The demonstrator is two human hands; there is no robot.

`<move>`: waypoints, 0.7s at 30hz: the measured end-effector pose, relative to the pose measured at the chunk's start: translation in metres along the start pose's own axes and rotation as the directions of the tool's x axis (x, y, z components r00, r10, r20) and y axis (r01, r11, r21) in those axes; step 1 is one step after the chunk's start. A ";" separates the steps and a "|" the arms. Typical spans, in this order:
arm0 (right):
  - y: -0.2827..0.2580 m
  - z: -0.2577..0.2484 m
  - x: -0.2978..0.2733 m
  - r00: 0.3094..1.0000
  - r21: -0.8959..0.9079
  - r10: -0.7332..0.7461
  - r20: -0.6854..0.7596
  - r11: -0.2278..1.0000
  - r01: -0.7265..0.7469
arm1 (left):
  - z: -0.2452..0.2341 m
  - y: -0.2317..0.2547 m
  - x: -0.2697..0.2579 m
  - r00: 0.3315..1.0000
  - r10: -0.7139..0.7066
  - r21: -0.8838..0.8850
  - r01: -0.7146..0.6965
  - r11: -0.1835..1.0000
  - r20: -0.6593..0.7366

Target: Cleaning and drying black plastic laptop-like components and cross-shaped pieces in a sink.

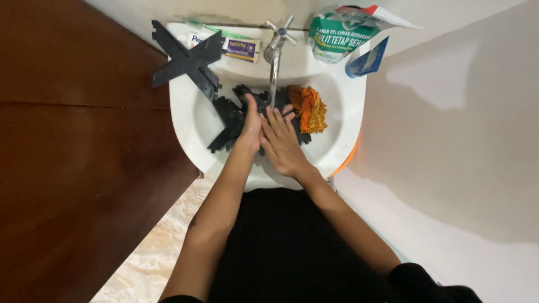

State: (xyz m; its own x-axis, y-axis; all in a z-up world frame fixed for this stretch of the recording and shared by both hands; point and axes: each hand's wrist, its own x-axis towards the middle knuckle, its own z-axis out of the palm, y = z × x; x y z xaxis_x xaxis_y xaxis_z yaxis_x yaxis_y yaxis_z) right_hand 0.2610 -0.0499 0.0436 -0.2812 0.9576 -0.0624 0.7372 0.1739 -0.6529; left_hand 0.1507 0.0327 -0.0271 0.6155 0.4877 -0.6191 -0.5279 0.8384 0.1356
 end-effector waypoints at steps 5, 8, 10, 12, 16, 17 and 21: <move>0.046 -0.026 -0.023 0.988 0.066 0.119 -0.095 0.991 -0.113 | -0.066 -0.013 0.067 0.998 0.062 0.421 -0.056 0.905 -0.001; 0.082 -0.030 -0.021 0.929 0.067 0.279 -0.242 0.960 -0.271 | -0.056 -0.006 0.051 1.000 -0.007 0.463 0.004 0.886 0.006; 0.104 -0.027 -0.011 0.909 -0.021 0.278 -0.310 0.954 -0.299 | -0.047 -0.001 0.038 0.996 -0.081 0.408 0.084 0.909 -0.025; 0.124 -0.017 0.000 0.925 -0.160 0.257 -0.279 0.937 -0.309 | -0.044 0.003 0.023 0.989 -0.093 0.256 0.119 0.959 -0.111; 0.141 -0.011 0.004 0.894 -0.105 0.403 -0.194 0.898 -0.428 | -0.077 -0.012 0.003 0.998 0.042 0.218 -0.032 0.975 -0.044; 0.132 -0.019 0.006 0.873 -0.088 0.432 -0.226 0.883 -0.460 | -0.072 -0.012 -0.010 0.979 0.174 0.287 -0.138 0.948 -0.103; 0.097 -0.051 -0.001 0.826 -0.060 0.349 -0.442 0.907 -0.416 | -0.050 -0.008 -0.055 0.830 0.533 0.549 -0.371 0.749 -0.166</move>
State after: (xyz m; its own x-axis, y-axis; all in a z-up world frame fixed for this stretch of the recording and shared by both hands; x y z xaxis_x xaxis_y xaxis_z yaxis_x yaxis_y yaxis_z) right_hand 0.3643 -0.0220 0.0190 0.2971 0.9533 0.0542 0.8229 -0.2269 -0.5210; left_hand 0.0916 -0.0130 -0.0323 0.1320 0.8109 -0.5701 -0.3027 0.5806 0.7558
